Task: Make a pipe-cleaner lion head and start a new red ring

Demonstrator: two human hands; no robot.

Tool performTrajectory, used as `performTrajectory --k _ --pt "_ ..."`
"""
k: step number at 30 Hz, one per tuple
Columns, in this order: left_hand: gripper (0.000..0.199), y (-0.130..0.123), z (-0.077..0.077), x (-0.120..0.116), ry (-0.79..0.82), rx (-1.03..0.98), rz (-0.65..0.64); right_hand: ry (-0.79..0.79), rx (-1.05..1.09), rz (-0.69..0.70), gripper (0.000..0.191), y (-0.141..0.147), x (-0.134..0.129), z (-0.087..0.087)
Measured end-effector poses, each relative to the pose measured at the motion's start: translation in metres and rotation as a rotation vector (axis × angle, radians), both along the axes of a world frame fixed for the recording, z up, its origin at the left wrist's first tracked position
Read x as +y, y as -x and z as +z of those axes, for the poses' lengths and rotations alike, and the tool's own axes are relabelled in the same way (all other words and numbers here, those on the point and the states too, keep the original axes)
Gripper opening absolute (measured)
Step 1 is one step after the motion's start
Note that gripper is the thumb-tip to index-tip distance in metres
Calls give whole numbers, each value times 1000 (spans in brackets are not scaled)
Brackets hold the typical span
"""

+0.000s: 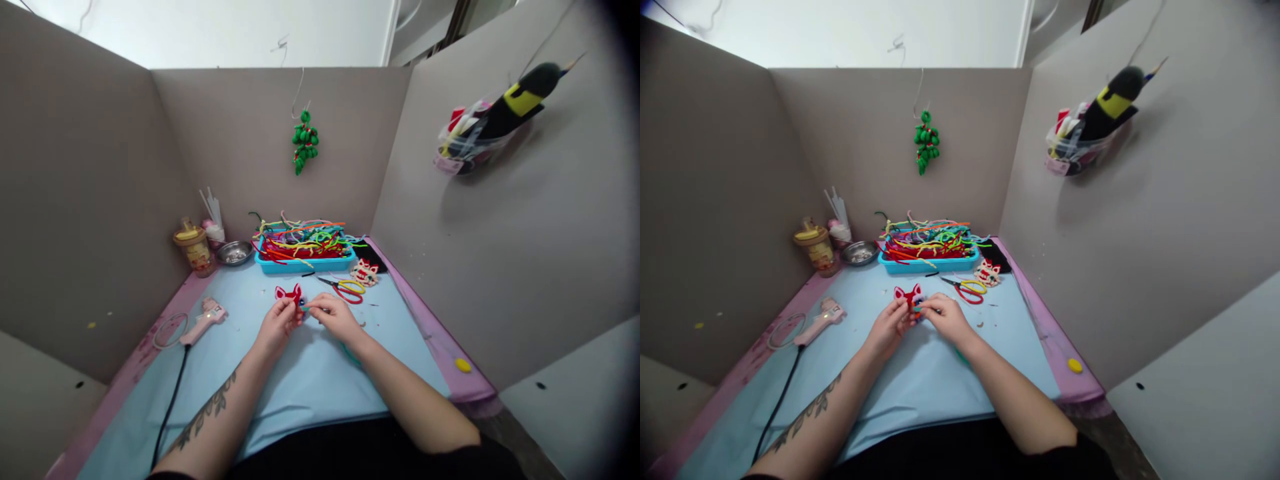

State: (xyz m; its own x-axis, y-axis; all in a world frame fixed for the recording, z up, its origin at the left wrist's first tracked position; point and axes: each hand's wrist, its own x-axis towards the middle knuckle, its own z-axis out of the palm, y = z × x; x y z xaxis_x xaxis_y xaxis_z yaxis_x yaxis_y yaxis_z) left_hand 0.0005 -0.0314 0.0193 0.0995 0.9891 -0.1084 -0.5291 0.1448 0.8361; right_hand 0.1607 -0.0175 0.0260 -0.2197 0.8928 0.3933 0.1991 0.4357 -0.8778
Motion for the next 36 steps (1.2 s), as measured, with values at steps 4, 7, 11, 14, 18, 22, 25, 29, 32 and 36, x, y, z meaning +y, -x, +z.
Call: performTrajectory --k 4,7,11,14,18,22,25,29,32,36 --pt "29 -4 -6 -1 -51 30 46 210 251 33 13 15 -6 -8" --pt "28 -6 -5 -2 -14 -35 46 301 475 56 15 22 -6 -10" --pt "25 -9 -3 -3 34 -107 44 282 607 -21 16 28 -4 -10" --pt "24 -12 -4 -5 8 -117 17 268 614 -56 19 32 -4 -11" --pt "23 -13 -8 -5 3 -91 39 249 595 -72 21 33 -4 -14" --pt "27 -12 -8 -4 -22 -61 56 253 542 -77 20 31 -5 -15" --pt "32 -11 -5 -3 -12 -67 44 248 511 -72 18 29 -4 -16" --pt "27 -9 -3 -2 31 -110 21 247 471 -77 16 26 -1 -22" --pt "20 -8 -3 0 69 -106 33 269 457 -71 16 24 2 -26" --pt "11 -9 -4 1 124 -92 41 257 452 -23 20 23 4 -24"
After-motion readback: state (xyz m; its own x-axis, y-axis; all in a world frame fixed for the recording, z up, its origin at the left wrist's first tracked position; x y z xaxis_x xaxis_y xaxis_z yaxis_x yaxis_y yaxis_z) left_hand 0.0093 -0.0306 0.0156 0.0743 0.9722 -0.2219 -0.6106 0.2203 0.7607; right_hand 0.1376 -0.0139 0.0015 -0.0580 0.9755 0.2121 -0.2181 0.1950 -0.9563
